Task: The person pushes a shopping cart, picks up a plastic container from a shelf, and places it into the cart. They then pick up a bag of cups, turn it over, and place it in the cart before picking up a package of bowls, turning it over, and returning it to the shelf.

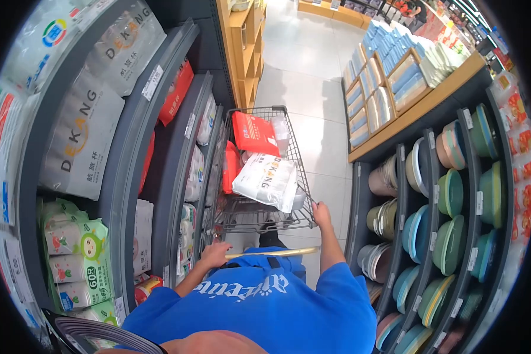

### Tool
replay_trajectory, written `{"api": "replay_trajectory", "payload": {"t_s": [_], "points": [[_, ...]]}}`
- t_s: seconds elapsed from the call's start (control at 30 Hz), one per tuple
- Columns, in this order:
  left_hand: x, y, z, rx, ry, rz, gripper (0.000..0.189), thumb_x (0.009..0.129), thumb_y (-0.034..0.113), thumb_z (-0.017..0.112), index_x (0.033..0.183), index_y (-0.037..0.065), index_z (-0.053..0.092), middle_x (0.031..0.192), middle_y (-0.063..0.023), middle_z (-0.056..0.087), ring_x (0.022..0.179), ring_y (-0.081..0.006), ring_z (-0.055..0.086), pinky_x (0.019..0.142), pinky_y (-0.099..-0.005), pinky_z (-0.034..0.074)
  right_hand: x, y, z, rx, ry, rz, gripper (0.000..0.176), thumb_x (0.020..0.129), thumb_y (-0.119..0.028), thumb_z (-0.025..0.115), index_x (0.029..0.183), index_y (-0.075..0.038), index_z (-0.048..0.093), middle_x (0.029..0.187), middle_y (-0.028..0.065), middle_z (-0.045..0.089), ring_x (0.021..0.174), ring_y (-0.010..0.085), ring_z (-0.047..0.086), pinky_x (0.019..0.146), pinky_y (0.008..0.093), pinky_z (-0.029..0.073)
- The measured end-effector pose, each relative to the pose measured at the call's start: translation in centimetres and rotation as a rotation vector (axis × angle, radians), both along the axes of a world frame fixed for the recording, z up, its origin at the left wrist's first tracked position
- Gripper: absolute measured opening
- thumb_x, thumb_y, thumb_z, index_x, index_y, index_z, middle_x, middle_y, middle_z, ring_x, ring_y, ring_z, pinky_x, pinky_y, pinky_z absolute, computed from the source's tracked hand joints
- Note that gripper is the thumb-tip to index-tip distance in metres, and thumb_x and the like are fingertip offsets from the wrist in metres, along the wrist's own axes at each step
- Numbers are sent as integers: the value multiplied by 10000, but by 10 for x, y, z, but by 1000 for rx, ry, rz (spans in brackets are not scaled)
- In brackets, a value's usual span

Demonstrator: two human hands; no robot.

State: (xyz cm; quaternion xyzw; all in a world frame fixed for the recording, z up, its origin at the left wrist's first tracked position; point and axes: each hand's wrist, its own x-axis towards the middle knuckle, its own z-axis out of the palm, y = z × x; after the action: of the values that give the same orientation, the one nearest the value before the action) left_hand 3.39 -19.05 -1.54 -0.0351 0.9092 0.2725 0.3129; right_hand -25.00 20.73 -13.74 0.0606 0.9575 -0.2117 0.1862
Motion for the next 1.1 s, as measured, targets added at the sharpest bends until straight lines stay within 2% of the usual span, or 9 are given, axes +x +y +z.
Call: {"api": "replay_trajectory", "payload": {"t_s": [0.17, 0.27, 0.4, 0.53, 0.67, 0.83, 0.9, 1.03, 1.1], "points": [[-4, 2, -5, -6, -36, -10, 485, 775, 314, 698, 1229, 150, 657, 1202, -98, 669, 1100, -315, 643, 911, -448, 523, -32, -60, 30, -59, 442, 189, 503, 903, -279, 688, 1268, 33, 538, 1283, 260, 550, 1179, 454, 525, 1004, 485, 438], [-8, 6, -2, -24, -74, -21, 499, 759, 324, 711, 1226, 158, 660, 1194, -93, 670, 1101, -311, 642, 915, -442, 523, -35, -111, 3, -286, 370, -60, 541, 876, -270, 717, 1255, 65, 525, 1259, 290, 555, 1181, 439, 533, 1017, 473, 426], [-16, 13, 5, -23, -79, -28, 476, 745, 306, 714, 1194, 154, 666, 1161, -92, 671, 1088, -307, 643, 908, -443, 523, -41, -141, -38, -285, -150, -318, 477, 845, -286, 744, 1127, 46, 550, 1174, 291, 616, 1100, 407, 613, 931, 444, 475], [-12, 14, 6, -4, 28, 20, 404, 744, 276, 697, 1121, 135, 671, 1082, -87, 665, 1047, -302, 649, 852, -465, 534, -32, -148, -38, -400, -6, -433, 309, 884, -162, 683, 1094, -9, 516, 1069, 253, 632, 993, 376, 628, 883, 438, 474], [-8, 10, 7, -18, 40, -40, 425, 743, 286, 705, 1129, 112, 666, 1056, -86, 664, 1017, -316, 656, 845, -457, 539, -27, -162, -34, -556, 315, -129, 210, 929, -60, 551, 1135, -49, 513, 988, 214, 610, 925, 338, 615, 853, 422, 462], [7, -16, -26, 258, 43, -1, 557, 777, 382, 736, 1234, 80, 637, 1159, -146, 667, 1067, -327, 655, 907, -439, 526, -3, -224, 123, -1047, 194, 27, 103, 957, -30, 526, 1034, -53, 591, 849, -12, 527, 767, 69, 468, 666, 239, 377], [-8, -33, -13, 402, -100, 49, 666, 800, 400, 766, 1325, 37, 576, 1281, -196, 627, 1136, -327, 637, 963, -418, 511, 17, -232, 202, -944, 79, 238, 83, 969, -59, 549, 1020, -38, 610, 863, 4, 560, 804, 76, 492, 722, 248, 410], [-46, -54, 73, 553, 450, 624, 665, 808, 275, 799, 1350, -5, 534, 1298, -201, 611, 1197, -306, 604, 1034, -408, 468, 64, -215, 321, -1034, -16, 501, 90, 978, -102, 592, 991, -26, 639, 881, 1, 610, 846, 74, 533, 785, 237, 439], [-66, -70, 97, 606, 645, 604, 793, 781, 294, 821, 1430, 26, 453, 1338, -150, 554, 1255, -248, 532, 1036, -410, 435, 72, -183, 346, -1248, -108, 445, 68, 934, -80, 651, 945, -14, 638, 927, 36, 654, 868, 97, 579, 792, 244, 454]]}}
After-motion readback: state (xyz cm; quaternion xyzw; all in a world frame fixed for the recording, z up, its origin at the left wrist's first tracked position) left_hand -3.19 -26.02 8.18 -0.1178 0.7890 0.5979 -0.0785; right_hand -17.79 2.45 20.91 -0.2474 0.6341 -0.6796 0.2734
